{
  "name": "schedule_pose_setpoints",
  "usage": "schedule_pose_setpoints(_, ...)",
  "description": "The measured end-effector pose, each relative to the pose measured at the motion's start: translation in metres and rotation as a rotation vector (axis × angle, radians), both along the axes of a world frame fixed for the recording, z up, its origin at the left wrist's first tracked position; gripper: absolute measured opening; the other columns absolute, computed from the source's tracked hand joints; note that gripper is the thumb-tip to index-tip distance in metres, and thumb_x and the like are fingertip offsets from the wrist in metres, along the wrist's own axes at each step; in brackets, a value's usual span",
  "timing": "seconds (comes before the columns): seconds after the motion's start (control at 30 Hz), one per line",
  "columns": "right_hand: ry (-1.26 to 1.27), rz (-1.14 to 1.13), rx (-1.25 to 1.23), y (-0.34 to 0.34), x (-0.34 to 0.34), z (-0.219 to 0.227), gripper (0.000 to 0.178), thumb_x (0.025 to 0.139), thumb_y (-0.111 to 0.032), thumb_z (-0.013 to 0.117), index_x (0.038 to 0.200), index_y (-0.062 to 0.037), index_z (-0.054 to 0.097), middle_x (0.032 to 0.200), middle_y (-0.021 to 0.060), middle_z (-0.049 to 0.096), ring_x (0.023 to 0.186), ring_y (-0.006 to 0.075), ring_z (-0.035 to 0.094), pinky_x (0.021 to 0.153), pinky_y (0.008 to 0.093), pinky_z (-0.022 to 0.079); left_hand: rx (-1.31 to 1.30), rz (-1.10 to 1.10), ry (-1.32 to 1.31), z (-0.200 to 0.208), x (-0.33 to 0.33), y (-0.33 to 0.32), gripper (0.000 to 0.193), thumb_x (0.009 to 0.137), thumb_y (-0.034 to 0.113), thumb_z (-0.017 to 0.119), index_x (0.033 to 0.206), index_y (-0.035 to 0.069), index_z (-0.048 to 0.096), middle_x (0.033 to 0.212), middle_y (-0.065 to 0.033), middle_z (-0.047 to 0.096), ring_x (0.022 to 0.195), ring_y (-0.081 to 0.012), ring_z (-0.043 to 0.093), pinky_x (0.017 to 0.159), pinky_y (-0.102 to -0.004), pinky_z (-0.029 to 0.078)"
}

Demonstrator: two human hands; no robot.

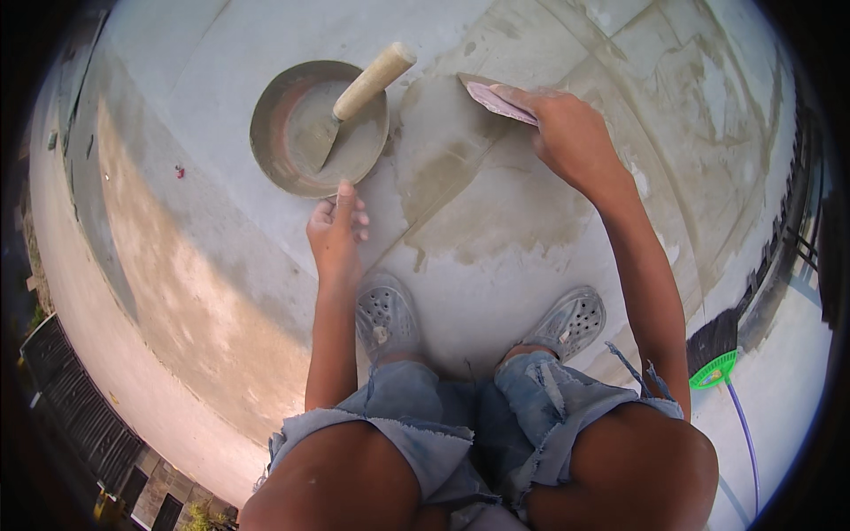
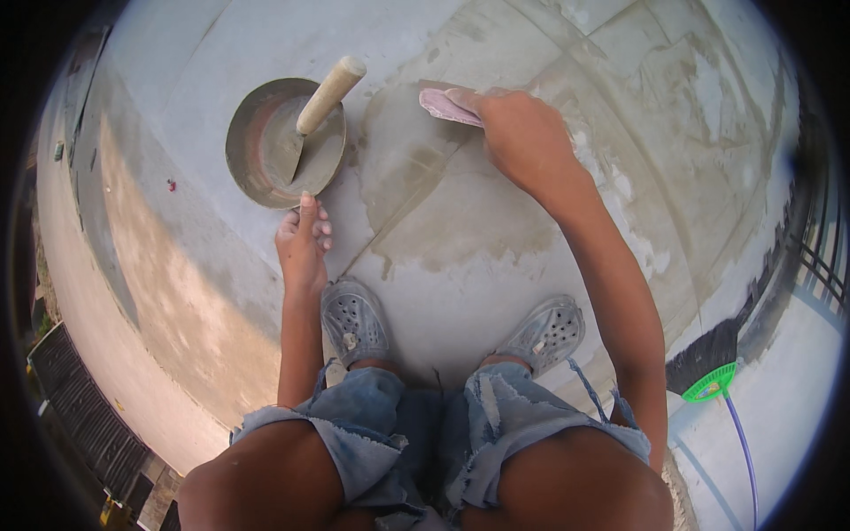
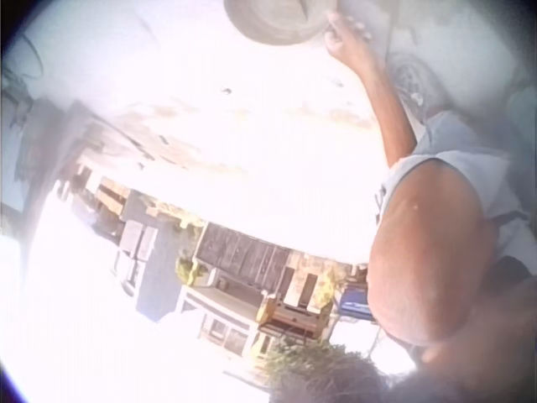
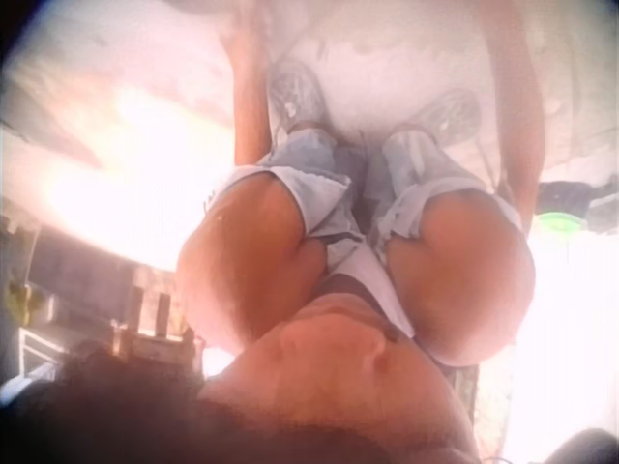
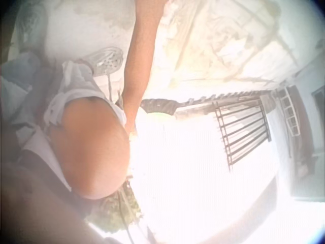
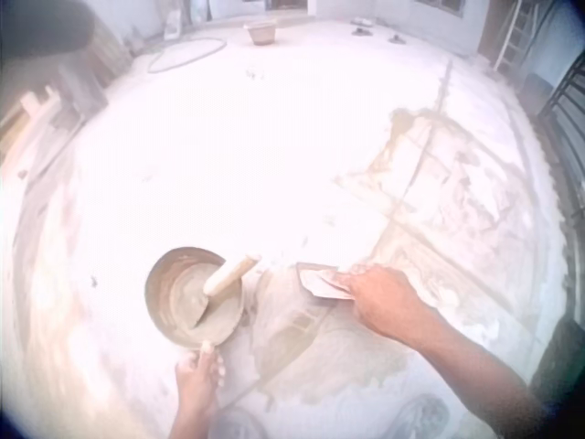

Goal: The person applies and smooths a wet cement mixture on a concrete floor using a pink trowel. They repeatedly spread the material in overlapping strokes and occasionally scrape the trowel against a nearby bucket.

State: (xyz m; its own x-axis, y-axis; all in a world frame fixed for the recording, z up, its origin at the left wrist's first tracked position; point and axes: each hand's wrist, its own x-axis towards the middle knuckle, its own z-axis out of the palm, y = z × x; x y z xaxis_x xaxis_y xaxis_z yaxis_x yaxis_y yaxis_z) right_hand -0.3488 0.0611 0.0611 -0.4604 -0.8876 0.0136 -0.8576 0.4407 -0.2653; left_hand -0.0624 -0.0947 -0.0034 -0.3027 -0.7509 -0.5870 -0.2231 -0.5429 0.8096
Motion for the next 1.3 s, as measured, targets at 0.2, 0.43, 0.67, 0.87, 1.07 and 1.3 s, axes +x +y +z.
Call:
schedule_pose_setpoints(0.2, -0.049, 0.323, 0.068, 0.008, 0.054, -0.004, 0.044, 0.089, -0.005, 0.061, 0.128, -0.0191, 0.074, 0.124, 0.0089, 0.075, 0.107, 0.0305, 0.073, 0.082, 0.0428, 0.060, 0.002, 0.024, -0.006, -0.001, 0.000, 0.001, 0.043, 0.099, 0.041, 0.077, 0.105, 0.001, 0.062, 0.090, -0.0037, 0.064, 0.070, -0.0085, 0.060, 0.054, -0.0222, 0.045)
schedule_pose_setpoints(0.43, -0.023, 0.432, 0.022, -0.002, 0.065, 0.010, 0.024, 0.089, -0.012, 0.066, 0.110, -0.0129, 0.077, 0.106, 0.0080, 0.078, 0.101, 0.0268, 0.075, 0.074, 0.0392, 0.060, -0.007, 0.006, -0.006, -0.003, 0.004, -0.001, 0.042, 0.100, 0.043, 0.076, 0.104, 0.004, 0.060, 0.089, -0.0019, 0.062, 0.070, -0.0072, 0.057, 0.055, -0.0220, 0.043)
schedule_pose_setpoints(0.67, 0.040, 0.591, 0.014, 0.016, 0.071, -0.004, 0.028, 0.089, -0.013, 0.066, 0.115, -0.0142, 0.077, 0.115, 0.0065, 0.077, 0.106, 0.0249, 0.075, 0.078, 0.0375, 0.060, 0.014, 0.017, 0.014, -0.003, 0.002, 0.001, 0.046, 0.097, 0.044, 0.079, 0.105, 0.002, 0.061, 0.089, -0.0028, 0.064, 0.070, -0.0084, 0.059, 0.055, -0.0228, 0.045)
schedule_pose_setpoints(0.87, 0.027, 0.345, 0.070, 0.013, 0.051, 0.022, 0.030, 0.091, -0.011, 0.063, 0.117, -0.0158, 0.078, 0.128, 0.0075, 0.075, 0.114, 0.0262, 0.073, 0.086, 0.0393, 0.060, -0.009, 0.016, -0.003, 0.003, 0.000, 0.002, 0.046, 0.098, 0.044, 0.078, 0.106, 0.002, 0.062, 0.091, -0.0036, 0.064, 0.071, -0.0088, 0.059, 0.056, -0.0229, 0.045)
schedule_pose_setpoints(1.07, 0.009, 0.312, 0.039, 0.005, 0.041, -0.008, 0.031, 0.091, -0.010, 0.062, 0.117, -0.0165, 0.079, 0.128, 0.0075, 0.075, 0.115, 0.0267, 0.073, 0.090, 0.0392, 0.059, 0.015, 0.013, 0.008, 0.001, 0.000, 0.002, 0.046, 0.097, 0.043, 0.079, 0.107, 0.001, 0.062, 0.090, -0.0037, 0.064, 0.071, -0.0087, 0.059, 0.056, -0.0227, 0.045)
schedule_pose_setpoints(1.3, -0.023, 0.382, 0.080, 0.039, 0.077, 0.016, 0.040, 0.087, -0.011, 0.065, 0.126, -0.0148, 0.074, 0.130, 0.0066, 0.073, 0.123, 0.0285, 0.068, 0.099, 0.0411, 0.056, 0.013, 0.031, 0.001, -0.001, 0.001, 0.000, 0.047, 0.097, 0.043, 0.079, 0.108, 0.001, 0.062, 0.090, -0.0041, 0.064, 0.071, -0.0094, 0.060, 0.056, -0.0232, 0.045)
